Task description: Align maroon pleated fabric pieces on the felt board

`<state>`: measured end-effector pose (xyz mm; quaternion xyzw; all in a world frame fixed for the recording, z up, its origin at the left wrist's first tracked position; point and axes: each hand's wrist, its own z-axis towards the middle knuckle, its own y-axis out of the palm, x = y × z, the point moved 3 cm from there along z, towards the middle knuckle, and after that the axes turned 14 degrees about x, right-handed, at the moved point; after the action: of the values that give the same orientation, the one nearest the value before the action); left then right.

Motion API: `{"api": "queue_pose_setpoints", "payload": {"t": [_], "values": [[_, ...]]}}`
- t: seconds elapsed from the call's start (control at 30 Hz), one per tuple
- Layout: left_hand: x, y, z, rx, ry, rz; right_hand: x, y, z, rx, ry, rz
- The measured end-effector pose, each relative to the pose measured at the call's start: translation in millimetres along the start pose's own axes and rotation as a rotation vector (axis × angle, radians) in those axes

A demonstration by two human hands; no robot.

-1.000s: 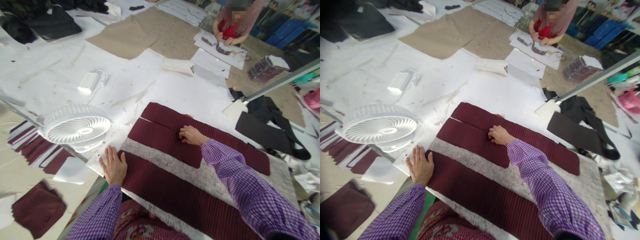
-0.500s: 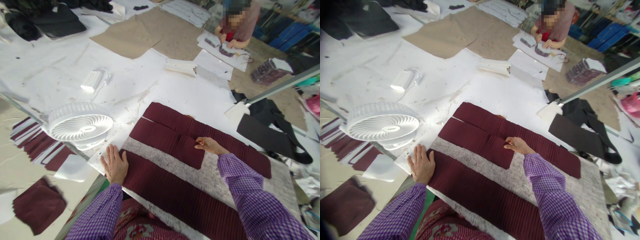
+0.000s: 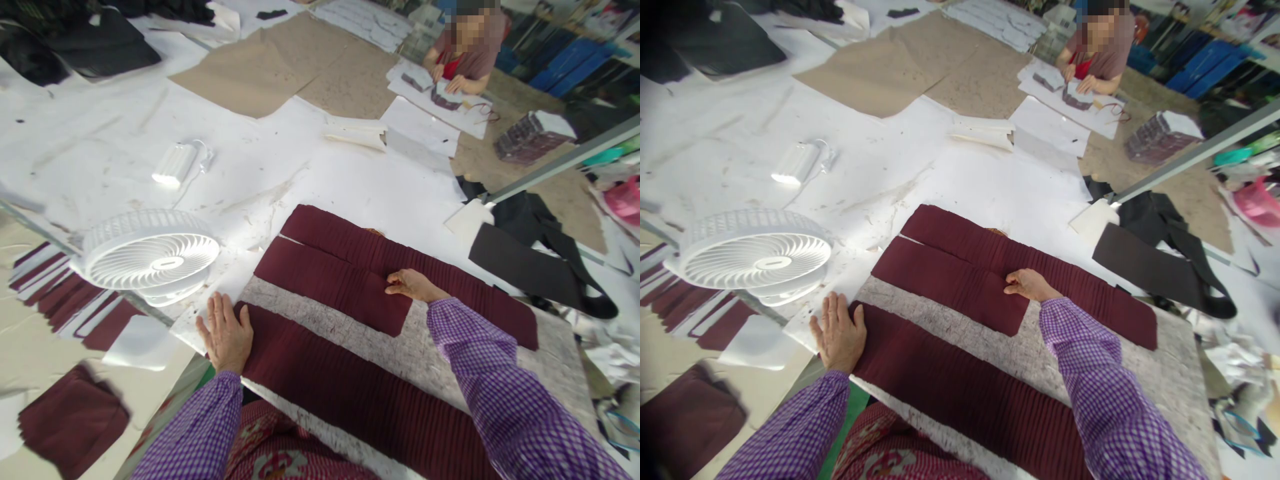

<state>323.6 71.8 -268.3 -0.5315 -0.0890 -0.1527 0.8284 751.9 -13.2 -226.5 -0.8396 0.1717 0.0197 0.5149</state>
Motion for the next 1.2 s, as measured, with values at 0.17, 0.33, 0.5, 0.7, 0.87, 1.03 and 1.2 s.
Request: {"api": "queue_pose_setpoints", "payload": {"t": [0.17,0.33,0.5,0.7,0.87,1.03,1.2], "values": [[0.3,0.2,0.2,0.006,0.0,0.015,-5.3,-0.1,-0.3,0.013,0.04,-0.126],[-0.3,0.4,-0.1,0.013,0.009,0.005,-8.4,-1.1,-6.4,0.071,0.151,-0.211],[-1.1,0.7,-0.4,0.018,-0.001,-0.004,-10.5,-0.4,-19.8,0.171,0.334,-0.247],[-0.7,0.7,-0.4,0.022,-0.003,-0.003,-15.2,15.2,-35.5,0.345,0.456,-0.202],[-0.1,0.4,-0.2,0.028,-0.002,-0.001,-17.4,30.6,-44.7,0.507,0.433,-0.117],[-0.6,0.4,-0.3,0.016,-0.008,-0.015,-22.6,44.3,-49.5,0.659,0.304,-0.05],[-1.2,0.6,-0.5,0.012,-0.01,-0.02,-23.4,51.9,-51.5,0.728,0.206,0.023]]}}
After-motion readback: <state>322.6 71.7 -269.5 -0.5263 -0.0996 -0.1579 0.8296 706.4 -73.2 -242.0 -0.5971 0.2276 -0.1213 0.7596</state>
